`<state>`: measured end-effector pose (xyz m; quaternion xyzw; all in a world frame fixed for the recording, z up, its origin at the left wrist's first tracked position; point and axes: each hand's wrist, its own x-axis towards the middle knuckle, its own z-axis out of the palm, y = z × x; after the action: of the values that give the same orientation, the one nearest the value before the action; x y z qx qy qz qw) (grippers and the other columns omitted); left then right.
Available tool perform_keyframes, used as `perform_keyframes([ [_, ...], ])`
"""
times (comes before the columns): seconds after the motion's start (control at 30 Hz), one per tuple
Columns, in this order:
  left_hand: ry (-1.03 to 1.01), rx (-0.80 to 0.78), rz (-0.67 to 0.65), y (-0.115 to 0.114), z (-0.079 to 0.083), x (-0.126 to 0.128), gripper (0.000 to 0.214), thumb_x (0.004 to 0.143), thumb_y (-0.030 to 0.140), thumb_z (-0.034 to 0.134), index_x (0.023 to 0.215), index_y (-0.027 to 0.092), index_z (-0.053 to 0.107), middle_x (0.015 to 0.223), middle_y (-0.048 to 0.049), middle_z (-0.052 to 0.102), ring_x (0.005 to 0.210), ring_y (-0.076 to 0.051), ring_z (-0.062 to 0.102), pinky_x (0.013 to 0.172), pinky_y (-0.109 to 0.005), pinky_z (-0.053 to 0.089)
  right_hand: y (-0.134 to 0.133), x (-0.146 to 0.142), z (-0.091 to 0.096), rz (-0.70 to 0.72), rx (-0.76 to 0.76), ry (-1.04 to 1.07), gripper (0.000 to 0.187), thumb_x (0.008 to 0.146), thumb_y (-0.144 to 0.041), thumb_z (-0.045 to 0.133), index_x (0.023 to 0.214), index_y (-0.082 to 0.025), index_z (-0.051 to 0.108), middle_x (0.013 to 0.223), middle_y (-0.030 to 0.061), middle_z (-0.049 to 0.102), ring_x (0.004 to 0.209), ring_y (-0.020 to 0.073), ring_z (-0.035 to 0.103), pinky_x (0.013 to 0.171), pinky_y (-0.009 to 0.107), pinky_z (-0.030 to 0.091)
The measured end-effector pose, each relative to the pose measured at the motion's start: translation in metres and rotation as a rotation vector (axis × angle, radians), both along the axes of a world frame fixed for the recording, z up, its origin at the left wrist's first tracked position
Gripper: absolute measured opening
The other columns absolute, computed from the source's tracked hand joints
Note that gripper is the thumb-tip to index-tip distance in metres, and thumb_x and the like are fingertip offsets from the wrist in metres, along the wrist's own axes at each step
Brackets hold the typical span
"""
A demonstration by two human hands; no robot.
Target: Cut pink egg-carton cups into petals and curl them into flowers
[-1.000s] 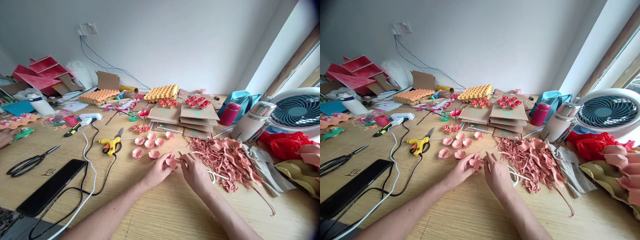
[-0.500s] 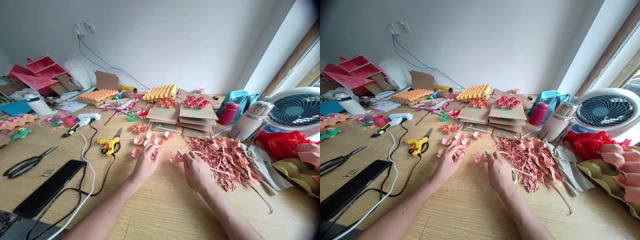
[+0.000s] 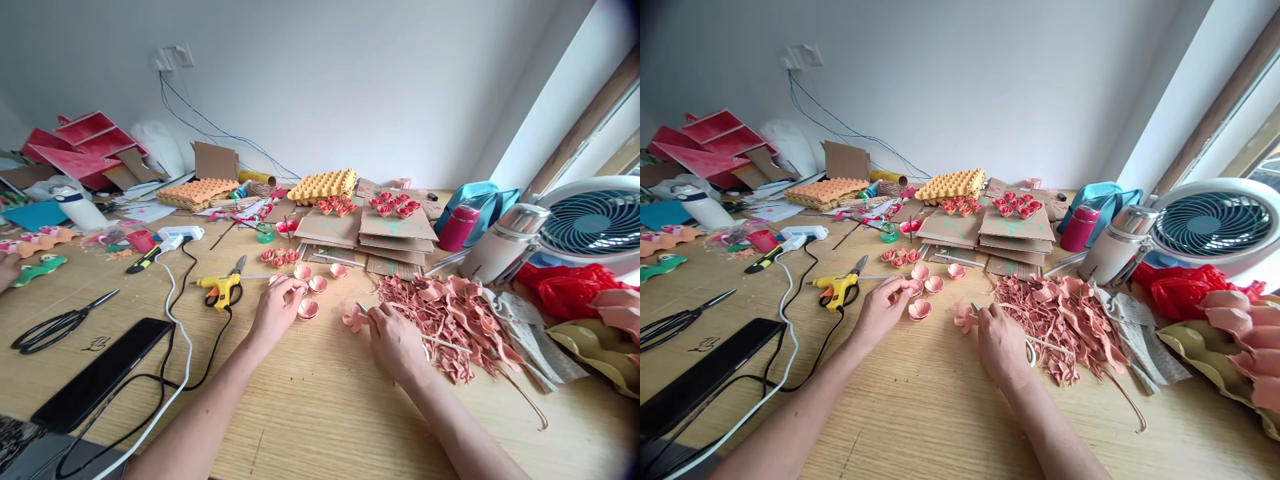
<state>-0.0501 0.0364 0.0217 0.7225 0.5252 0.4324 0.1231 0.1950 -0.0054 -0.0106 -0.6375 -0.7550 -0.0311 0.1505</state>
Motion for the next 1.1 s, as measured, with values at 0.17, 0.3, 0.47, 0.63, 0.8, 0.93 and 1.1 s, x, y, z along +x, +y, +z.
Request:
perform_keyframes([
  [0.17, -0.263, 0.071, 0.152, 0.006, 0.011, -0.023, 0.028, 0.093, 0.035, 0.046, 0.092, 0.017, 0.066, 0.093, -0.0048, 0.071, 0.081, -0.016, 0.063, 0.073, -0.025, 0.047, 0.001, 0.005, 0.003, -0.027, 0.020, 0.052, 0.023, 0.098, -0.026, 0.044, 0.085, -0.022, 0.063, 0.088, 0.0028, 0.062, 0.075, 0.0145, 0.059, 0.058, 0.026, 0.030],
  [0.3, -0.247, 0.015, 0.159, 0.010, 0.015, -0.033, 0.036, 0.094, 0.038, 0.043, 0.078, 0.017, 0.067, 0.076, -0.0025, 0.069, 0.071, -0.015, 0.061, 0.066, -0.024, 0.046, 0.001, 0.005, 0.003, -0.019, 0.031, 0.063, 0.022, 0.098, -0.026, 0.045, 0.088, -0.022, 0.064, 0.088, 0.0032, 0.063, 0.075, 0.0144, 0.059, 0.058, 0.026, 0.030],
  [0.47, 0.143, -0.072, -0.078, 0.004, 0.005, -0.014, 0.012, 0.083, 0.028, 0.061, 0.083, 0.020, 0.069, 0.090, -0.0040, 0.070, 0.086, -0.019, 0.062, 0.078, -0.029, 0.048, -0.001, 0.002, 0.004, -0.011, 0.016, 0.081, 0.022, 0.098, -0.026, 0.045, 0.088, -0.023, 0.064, 0.088, 0.0023, 0.063, 0.073, 0.0142, 0.060, 0.058, 0.026, 0.031],
  [0.63, 0.356, -0.024, -0.108, -0.004, -0.009, 0.000, 0.011, 0.081, 0.027, 0.064, 0.090, 0.023, 0.069, 0.116, -0.0074, 0.063, 0.113, -0.028, 0.053, 0.102, -0.043, 0.039, -0.001, 0.002, 0.004, -0.005, 0.019, 0.085, 0.023, 0.098, -0.024, 0.044, 0.089, -0.023, 0.064, 0.087, 0.0020, 0.063, 0.072, 0.0136, 0.059, 0.058, 0.025, 0.031],
  [0.8, 0.451, -0.071, -0.132, -0.006, -0.018, 0.003, 0.012, 0.087, 0.023, 0.055, 0.089, 0.021, 0.067, 0.106, -0.0094, 0.062, 0.105, -0.029, 0.055, 0.093, -0.044, 0.043, -0.003, 0.002, 0.006, 0.008, 0.029, 0.090, 0.021, 0.097, -0.024, 0.044, 0.090, -0.023, 0.063, 0.087, 0.0017, 0.062, 0.074, 0.0144, 0.060, 0.060, 0.025, 0.032],
  [0.93, 0.473, -0.089, -0.130, -0.009, -0.021, 0.007, 0.011, 0.086, 0.022, 0.057, 0.093, 0.022, 0.065, 0.100, -0.0074, 0.061, 0.099, -0.026, 0.057, 0.088, -0.039, 0.044, -0.004, 0.002, 0.008, 0.007, 0.021, 0.127, 0.019, 0.097, -0.025, 0.046, 0.090, -0.023, 0.064, 0.088, 0.0009, 0.062, 0.073, 0.0139, 0.059, 0.059, 0.025, 0.032],
  [1.1, 0.310, -0.167, -0.208, -0.010, -0.028, 0.012, 0.031, 0.084, 0.018, 0.058, 0.114, 0.024, 0.062, 0.115, -0.0078, 0.059, 0.099, -0.024, 0.059, 0.086, -0.035, 0.046, -0.005, 0.002, 0.007, 0.018, 0.018, 0.197, 0.021, 0.096, -0.025, 0.044, 0.091, -0.024, 0.065, 0.089, 0.0003, 0.062, 0.072, 0.0130, 0.059, 0.058, 0.025, 0.032],
])
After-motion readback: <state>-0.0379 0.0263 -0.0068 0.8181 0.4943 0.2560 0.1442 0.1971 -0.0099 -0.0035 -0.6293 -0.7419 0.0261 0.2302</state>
